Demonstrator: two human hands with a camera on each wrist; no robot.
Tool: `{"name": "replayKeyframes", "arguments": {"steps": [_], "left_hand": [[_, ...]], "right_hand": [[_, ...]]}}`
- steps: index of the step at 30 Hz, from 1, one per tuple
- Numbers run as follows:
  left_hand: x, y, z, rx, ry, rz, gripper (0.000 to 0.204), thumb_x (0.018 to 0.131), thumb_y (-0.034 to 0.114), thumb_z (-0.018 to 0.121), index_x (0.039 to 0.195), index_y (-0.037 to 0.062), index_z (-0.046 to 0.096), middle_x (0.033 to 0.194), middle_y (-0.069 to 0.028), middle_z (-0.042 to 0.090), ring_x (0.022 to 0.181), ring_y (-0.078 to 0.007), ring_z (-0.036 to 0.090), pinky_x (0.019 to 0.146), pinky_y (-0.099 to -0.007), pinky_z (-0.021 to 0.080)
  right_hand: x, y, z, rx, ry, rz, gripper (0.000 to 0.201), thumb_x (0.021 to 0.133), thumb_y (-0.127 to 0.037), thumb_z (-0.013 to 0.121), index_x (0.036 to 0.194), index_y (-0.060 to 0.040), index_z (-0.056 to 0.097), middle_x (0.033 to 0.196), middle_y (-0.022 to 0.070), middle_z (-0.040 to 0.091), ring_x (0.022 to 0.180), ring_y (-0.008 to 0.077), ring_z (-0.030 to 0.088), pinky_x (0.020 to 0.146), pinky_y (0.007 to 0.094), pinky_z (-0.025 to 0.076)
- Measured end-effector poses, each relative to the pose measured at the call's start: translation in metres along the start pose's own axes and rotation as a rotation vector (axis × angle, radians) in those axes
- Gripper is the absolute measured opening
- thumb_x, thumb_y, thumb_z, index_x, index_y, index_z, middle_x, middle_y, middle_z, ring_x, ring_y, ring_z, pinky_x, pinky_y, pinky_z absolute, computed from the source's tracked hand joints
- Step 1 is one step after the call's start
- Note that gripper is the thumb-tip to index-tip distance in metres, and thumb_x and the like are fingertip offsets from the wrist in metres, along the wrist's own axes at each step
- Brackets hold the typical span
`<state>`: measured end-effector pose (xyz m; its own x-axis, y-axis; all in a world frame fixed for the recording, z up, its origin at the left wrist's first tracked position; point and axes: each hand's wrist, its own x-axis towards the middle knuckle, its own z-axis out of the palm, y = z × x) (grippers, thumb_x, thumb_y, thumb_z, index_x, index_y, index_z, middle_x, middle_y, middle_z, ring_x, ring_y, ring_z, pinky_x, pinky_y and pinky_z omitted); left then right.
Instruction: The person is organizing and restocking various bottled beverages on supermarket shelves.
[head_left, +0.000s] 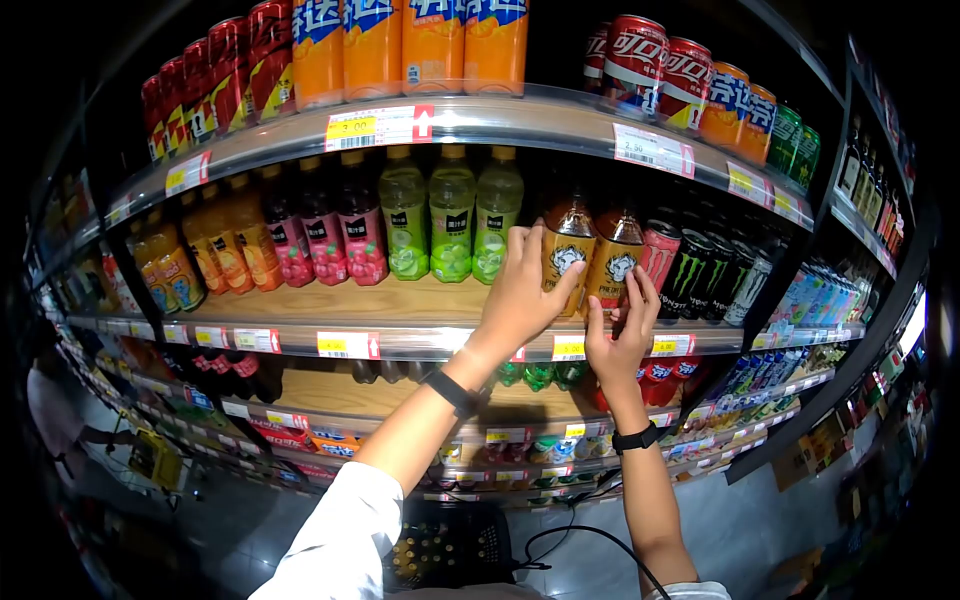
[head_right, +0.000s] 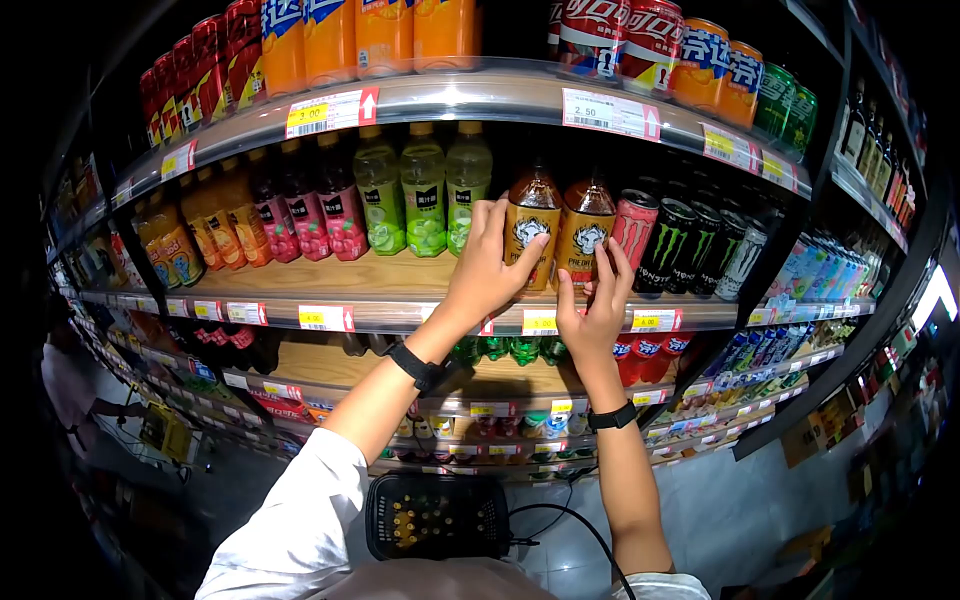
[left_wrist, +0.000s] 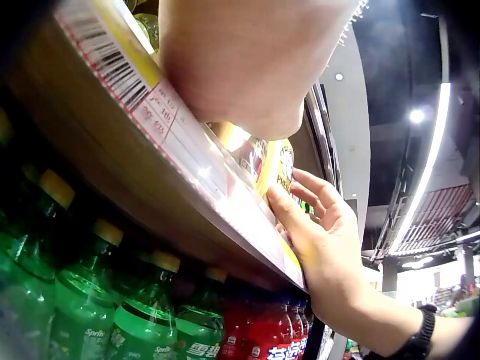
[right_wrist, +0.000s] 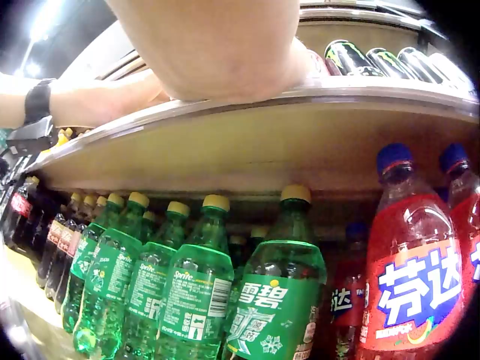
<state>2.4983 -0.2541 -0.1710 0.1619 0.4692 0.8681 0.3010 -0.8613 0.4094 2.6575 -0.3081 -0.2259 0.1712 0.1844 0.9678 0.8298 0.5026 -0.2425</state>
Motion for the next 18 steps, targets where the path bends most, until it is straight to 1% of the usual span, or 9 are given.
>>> {"name": "replayKeyframes", "arguments": {"steps": [1,3,4,7,9,11,12,14,18], "left_hand": [[-0.0007,0.0028,0.0017,-0.012,-0.005,0.005,0.071,0.093,0.034,0.071,0.138,-0.0126,0.043,0.120,-0.0229,0.048,0.106,-0.0397,0.059,0.088,-0.0430,0.051],[-0.0018,0.0014,-0.0015,-0.051,-0.027,-0.035,0.069,0.094,0.031,0.071,0.140,-0.0096,0.041,0.124,-0.0219,0.047,0.111,-0.0373,0.057,0.095,-0.0410,0.049],[-0.0035,0.0038,-0.0011,-0.055,0.037,0.017,0.071,0.093,0.031,0.072,0.141,-0.0103,0.039,0.126,-0.0225,0.046,0.113,-0.0366,0.056,0.096,-0.0413,0.048],[-0.0028,0.0044,-0.0012,-0.024,0.043,0.036,0.072,0.093,0.031,0.072,0.139,-0.0106,0.038,0.125,-0.0235,0.045,0.110,-0.0399,0.058,0.092,-0.0446,0.051],[-0.0030,0.0044,0.0002,-0.039,0.027,0.009,0.073,0.090,0.030,0.074,0.138,-0.0103,0.037,0.125,-0.0241,0.045,0.110,-0.0413,0.058,0.091,-0.0451,0.051],[-0.0040,0.0031,0.0001,0.017,0.043,0.080,0.074,0.087,0.027,0.076,0.138,-0.0100,0.037,0.125,-0.0247,0.045,0.109,-0.0427,0.058,0.090,-0.0460,0.052],[-0.0042,0.0034,0.0006,0.024,0.051,0.106,0.076,0.085,0.025,0.076,0.139,-0.0096,0.036,0.126,-0.0253,0.045,0.109,-0.0440,0.058,0.089,-0.0469,0.052],[-0.0051,0.0029,0.0011,0.026,0.052,0.108,0.075,0.085,0.025,0.076,0.139,-0.0097,0.036,0.126,-0.0255,0.045,0.109,-0.0445,0.058,0.089,-0.0473,0.052],[-0.0054,0.0011,0.0029,0.048,0.054,0.128,0.076,0.086,0.026,0.076,0.139,-0.0104,0.036,0.128,-0.0258,0.044,0.109,-0.0454,0.058,0.088,-0.0482,0.053]], "right_hand": [[-0.0006,0.0004,-0.0037,-0.013,0.005,0.000,0.057,0.087,-0.006,0.079,0.137,0.0010,0.053,0.144,0.0212,0.046,0.112,0.0260,0.061,0.073,0.0273,0.054],[-0.0038,0.0044,0.0014,0.025,0.035,0.000,0.052,0.086,-0.007,0.080,0.130,0.0007,0.054,0.137,0.0195,0.046,0.102,0.0232,0.060,0.073,0.0274,0.053],[-0.0049,0.0056,0.0021,0.012,0.034,0.008,0.049,0.086,-0.007,0.081,0.125,0.0000,0.053,0.131,0.0178,0.046,0.094,0.0211,0.058,0.071,0.0271,0.052],[-0.0057,0.0054,0.0003,0.005,0.020,0.016,0.049,0.086,-0.008,0.081,0.126,-0.0001,0.053,0.127,0.0168,0.047,0.092,0.0206,0.057,0.071,0.0268,0.051],[-0.0048,0.0034,0.0012,0.006,0.036,0.012,0.044,0.086,-0.008,0.081,0.121,0.0003,0.054,0.124,0.0167,0.047,0.090,0.0218,0.058,0.069,0.0282,0.052],[-0.0046,0.0032,0.0014,0.019,0.037,0.024,0.040,0.086,-0.008,0.081,0.116,0.0002,0.055,0.115,0.0158,0.051,0.084,0.0221,0.059,0.069,0.0293,0.052],[-0.0043,0.0032,0.0024,0.014,0.037,0.024,0.040,0.086,-0.008,0.081,0.116,0.0002,0.055,0.115,0.0158,0.051,0.084,0.0221,0.059,0.069,0.0293,0.052],[-0.0044,0.0035,0.0033,0.030,0.028,0.040,0.035,0.086,-0.007,0.080,0.110,-0.0003,0.056,0.104,0.0140,0.054,0.079,0.0223,0.058,0.068,0.0303,0.051],[-0.0032,0.0018,0.0041,0.028,0.021,0.051,0.030,0.088,-0.008,0.078,0.106,-0.0007,0.056,0.098,0.0126,0.055,0.077,0.0224,0.057,0.066,0.0310,0.049]]}}
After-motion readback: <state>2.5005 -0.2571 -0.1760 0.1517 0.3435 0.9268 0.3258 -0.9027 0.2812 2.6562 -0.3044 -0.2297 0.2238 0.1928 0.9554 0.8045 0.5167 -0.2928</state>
